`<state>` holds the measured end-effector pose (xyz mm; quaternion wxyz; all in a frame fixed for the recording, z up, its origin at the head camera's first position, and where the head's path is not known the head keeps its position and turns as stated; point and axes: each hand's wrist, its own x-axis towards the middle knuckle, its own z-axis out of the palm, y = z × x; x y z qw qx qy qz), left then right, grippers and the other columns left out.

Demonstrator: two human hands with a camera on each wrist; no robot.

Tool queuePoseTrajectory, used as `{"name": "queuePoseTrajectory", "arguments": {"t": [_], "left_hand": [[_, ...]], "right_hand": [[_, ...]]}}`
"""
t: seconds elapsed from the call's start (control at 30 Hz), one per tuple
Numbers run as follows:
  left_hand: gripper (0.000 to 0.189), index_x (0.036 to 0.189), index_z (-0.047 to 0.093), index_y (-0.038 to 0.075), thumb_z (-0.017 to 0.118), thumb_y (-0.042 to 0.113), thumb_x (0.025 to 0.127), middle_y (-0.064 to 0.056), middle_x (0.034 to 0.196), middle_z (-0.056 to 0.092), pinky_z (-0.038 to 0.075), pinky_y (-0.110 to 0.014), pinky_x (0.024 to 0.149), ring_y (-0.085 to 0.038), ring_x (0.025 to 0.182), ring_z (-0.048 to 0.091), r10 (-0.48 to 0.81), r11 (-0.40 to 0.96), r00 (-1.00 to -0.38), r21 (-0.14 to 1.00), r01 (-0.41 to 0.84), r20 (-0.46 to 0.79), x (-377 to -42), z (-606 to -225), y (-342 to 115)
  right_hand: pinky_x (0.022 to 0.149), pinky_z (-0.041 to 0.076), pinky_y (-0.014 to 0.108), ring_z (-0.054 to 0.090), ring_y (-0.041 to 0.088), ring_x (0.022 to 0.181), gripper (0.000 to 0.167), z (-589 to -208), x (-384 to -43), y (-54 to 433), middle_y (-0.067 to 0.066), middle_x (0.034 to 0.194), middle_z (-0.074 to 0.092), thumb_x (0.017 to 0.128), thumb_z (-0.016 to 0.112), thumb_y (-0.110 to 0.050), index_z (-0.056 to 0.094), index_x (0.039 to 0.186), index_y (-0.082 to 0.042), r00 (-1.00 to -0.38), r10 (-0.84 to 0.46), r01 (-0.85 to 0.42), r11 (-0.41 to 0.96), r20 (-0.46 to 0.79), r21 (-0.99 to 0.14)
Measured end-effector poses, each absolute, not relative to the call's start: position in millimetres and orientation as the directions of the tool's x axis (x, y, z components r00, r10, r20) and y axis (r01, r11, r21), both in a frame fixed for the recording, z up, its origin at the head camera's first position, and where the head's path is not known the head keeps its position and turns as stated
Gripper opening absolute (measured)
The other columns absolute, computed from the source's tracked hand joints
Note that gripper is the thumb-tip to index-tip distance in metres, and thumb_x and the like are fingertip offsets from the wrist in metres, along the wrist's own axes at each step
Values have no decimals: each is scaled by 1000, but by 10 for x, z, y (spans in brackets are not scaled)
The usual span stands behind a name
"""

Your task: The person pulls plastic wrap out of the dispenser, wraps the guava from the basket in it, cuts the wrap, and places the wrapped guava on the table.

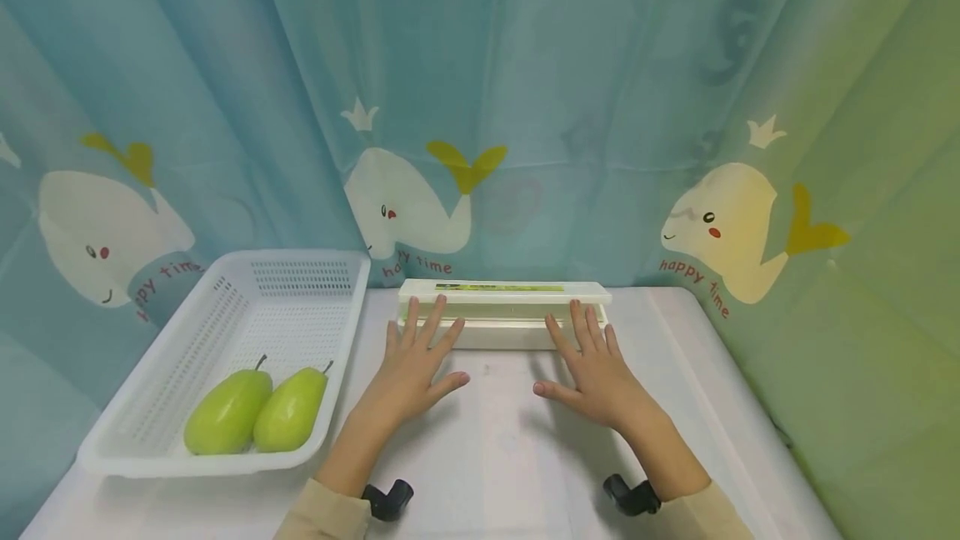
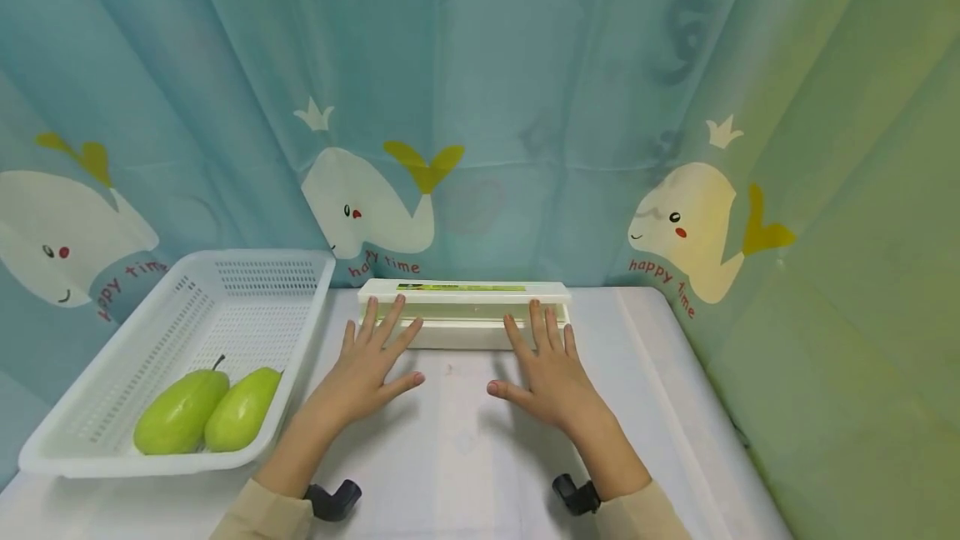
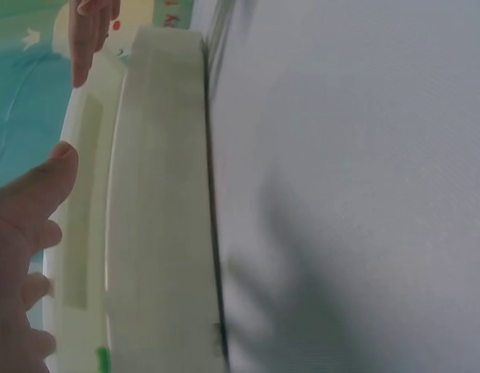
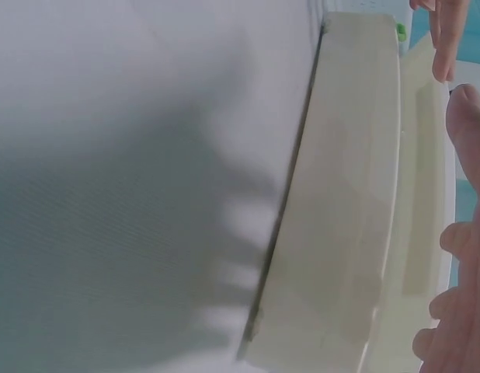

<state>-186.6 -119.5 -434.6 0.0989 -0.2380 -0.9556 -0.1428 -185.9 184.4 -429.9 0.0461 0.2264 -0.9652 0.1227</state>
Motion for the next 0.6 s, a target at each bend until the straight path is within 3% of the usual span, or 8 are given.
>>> {"name": "queuePoseTrajectory", "arguments": {"t": [0.27,0.6], "left_hand": [[78,156,34,18,62,53,93,-13,168,7,10,-77,111,-49,150,-3,401,846,-878,260,465,262,-1932,-4297,-1158],[78,157,32,20,60,56,94,-12,168,2,14,-78,109,-49,150,-5,380,877,-888,203,434,258,-2089,-4215,-1110]], "right_hand": [[115,12,71,-1,48,151,96,-4278,-1915,1869,26,165,-1,89,61,-64,21,160,-13,-886,-431,-461,857,173,-228],[116,13,68,-3,48,151,95,-4185,-2097,1919,24,165,-4,91,63,-58,18,160,-11,-864,-463,-497,847,198,-188]]}}
